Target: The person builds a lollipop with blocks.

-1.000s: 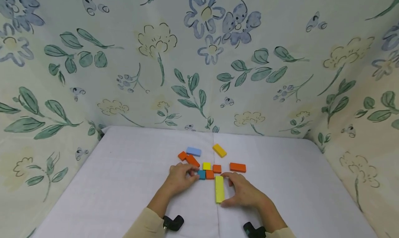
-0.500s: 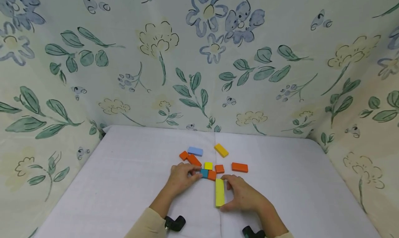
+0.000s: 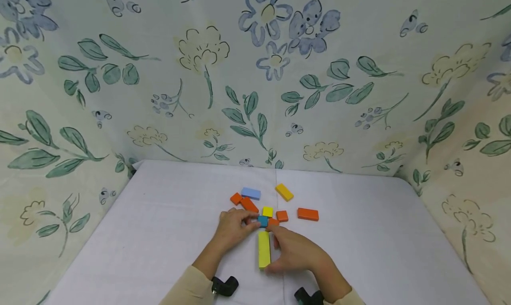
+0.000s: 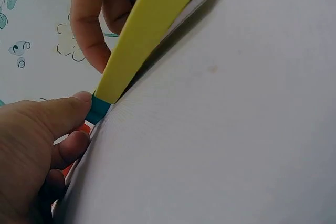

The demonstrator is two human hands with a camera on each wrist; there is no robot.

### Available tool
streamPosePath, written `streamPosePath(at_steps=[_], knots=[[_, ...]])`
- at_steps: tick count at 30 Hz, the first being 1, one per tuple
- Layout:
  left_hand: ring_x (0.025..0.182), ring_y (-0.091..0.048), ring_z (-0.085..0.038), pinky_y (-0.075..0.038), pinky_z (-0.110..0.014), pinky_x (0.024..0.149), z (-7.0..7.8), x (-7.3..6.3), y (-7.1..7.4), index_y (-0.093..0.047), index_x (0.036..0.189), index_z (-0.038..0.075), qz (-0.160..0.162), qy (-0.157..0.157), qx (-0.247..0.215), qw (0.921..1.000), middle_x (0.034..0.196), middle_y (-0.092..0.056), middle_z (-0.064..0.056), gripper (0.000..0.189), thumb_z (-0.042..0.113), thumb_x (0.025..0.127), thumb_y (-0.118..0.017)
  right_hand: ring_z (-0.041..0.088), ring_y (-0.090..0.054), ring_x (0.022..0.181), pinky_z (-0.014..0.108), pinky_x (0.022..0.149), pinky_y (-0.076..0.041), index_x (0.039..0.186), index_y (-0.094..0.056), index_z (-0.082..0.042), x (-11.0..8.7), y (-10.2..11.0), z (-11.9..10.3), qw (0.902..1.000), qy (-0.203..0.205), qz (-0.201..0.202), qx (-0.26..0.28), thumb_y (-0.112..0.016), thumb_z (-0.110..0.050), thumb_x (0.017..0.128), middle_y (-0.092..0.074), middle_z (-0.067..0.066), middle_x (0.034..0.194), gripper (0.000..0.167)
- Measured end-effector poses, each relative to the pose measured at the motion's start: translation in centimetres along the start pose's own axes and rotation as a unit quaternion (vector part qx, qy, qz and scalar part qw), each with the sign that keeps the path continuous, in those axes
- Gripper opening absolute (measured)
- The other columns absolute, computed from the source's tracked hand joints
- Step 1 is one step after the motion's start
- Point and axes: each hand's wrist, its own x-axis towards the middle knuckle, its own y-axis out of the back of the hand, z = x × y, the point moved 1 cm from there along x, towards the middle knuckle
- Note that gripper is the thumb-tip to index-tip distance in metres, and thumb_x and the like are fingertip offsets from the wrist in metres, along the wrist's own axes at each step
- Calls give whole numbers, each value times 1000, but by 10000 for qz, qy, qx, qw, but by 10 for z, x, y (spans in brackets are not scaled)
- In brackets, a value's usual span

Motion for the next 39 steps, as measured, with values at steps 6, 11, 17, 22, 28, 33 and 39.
streamPosePath(at_steps=[6,11,17,22,28,33,39], knots=[[77,-46,-7,-26,-35,79,3,-1,-2,-76,120,30,-58,-61,20,10000,73,-55,17,34,48,92,-73,12,-53,80,31,67,-45,146,-47,-17,4,-8,1,9988,-488,44,-89,-92,-57,65,-58,-6,95,101],[77,-45,-9,-26,-36,79,5,-3,-1,-76,119,30,-87,-24,50,9999,73,-55,17,33,48,93,-72,13,-53,79,33,66,-45,148,-46,-16,5,-12,1,9971,-755,46,-93,-92,-58,63,-58,-4,94,105],[77,-44,-9,-26,-36,79,4,-1,-1,-77,118,31,-37,-8,145,9999,72,-56,16,31,48,93,-72,15,-54,78,33,65,-44,144,-45,-12,7,-13,1,9962,-852,175,77,-92,-56,65,-58,-3,92,101],[79,-44,-9,-27,-35,80,4,-1,-1,-77,118,32,-17,-4,195,9998,77,-60,18,29,47,94,-71,17,-54,75,34,63,-43,137,-45,-12,9,-12,1,9952,-942,194,192,-94,-54,64,-59,-1,90,97],[79,-44,-9,-27,-35,79,4,0,0,-77,117,32,-31,32,199,9998,80,-64,18,28,45,94,-71,17,-54,73,33,61,-42,135,-47,-14,11,-11,2,9946,-999,158,249,-93,-54,64,-58,-2,89,94],[79,-44,-9,-26,-35,79,2,0,-1,-77,117,33,-27,51,182,9998,81,-64,18,28,46,93,-71,16,-52,72,32,60,-40,134,-49,-12,12,-11,3,9958,-863,166,247,-93,-53,66,-57,-2,88,91],[78,-44,-9,-26,-35,77,2,0,0,-77,117,33,35,-5,187,9998,83,-66,17,28,45,92,-73,16,-51,72,31,59,-39,139,-49,-11,12,-10,2,9964,-799,164,234,-92,-53,67,-57,-1,88,94]])
